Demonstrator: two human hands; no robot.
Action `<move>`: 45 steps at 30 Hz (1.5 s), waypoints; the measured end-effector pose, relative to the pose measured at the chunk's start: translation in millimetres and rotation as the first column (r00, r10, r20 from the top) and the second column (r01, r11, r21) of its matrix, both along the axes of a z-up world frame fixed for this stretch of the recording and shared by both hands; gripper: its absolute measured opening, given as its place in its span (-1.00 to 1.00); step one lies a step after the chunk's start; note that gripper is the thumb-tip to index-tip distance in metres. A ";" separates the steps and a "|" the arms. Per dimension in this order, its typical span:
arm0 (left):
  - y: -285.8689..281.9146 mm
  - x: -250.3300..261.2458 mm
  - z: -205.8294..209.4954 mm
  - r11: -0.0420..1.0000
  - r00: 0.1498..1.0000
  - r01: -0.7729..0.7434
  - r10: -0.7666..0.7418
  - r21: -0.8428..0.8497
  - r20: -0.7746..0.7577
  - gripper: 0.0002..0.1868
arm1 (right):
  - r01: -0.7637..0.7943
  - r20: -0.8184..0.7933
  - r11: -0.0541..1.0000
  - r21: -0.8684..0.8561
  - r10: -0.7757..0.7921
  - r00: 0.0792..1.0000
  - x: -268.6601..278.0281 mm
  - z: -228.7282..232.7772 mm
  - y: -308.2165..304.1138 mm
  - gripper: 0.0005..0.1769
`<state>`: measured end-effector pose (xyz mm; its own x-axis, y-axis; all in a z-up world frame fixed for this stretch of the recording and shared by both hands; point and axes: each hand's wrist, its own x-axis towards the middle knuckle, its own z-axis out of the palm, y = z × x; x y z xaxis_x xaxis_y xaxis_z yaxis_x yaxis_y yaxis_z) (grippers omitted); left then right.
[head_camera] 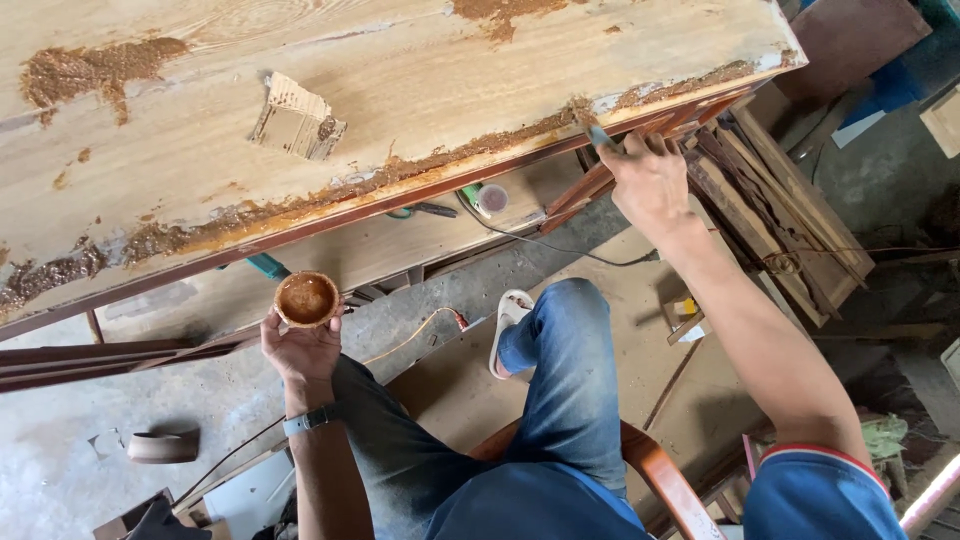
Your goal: The person applies a brown, viscous substance from a small container onto a large wooden board using a white plastic scraper. They spread the substance along the edges and surface of the board, repeatedly dipping the scraper into the container to reload it.
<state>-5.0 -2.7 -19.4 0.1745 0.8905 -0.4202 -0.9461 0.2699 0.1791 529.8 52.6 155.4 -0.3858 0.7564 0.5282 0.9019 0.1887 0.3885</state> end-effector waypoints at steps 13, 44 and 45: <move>-2.3 6.7 15.6 0.999 1.000 -0.020 0.020 -0.033 -0.007 -0.39 | 0.219 -0.374 0.959 -0.179 -0.272 0.887 -19.7 18.4 -31.3 -0.46; 1.6 -1.6 2.8 1.000 0.998 0.024 -0.024 0.001 -0.065 -0.29 | 0.024 -0.306 0.998 0.058 -0.005 0.952 -37.2 -22.8 -9.2 -0.51; 2.1 -2.3 1.3 1.000 0.998 0.025 -0.025 -0.001 -0.056 -0.29 | 0.025 -0.296 0.998 0.062 -0.006 0.955 -36.5 -22.2 -8.9 -0.52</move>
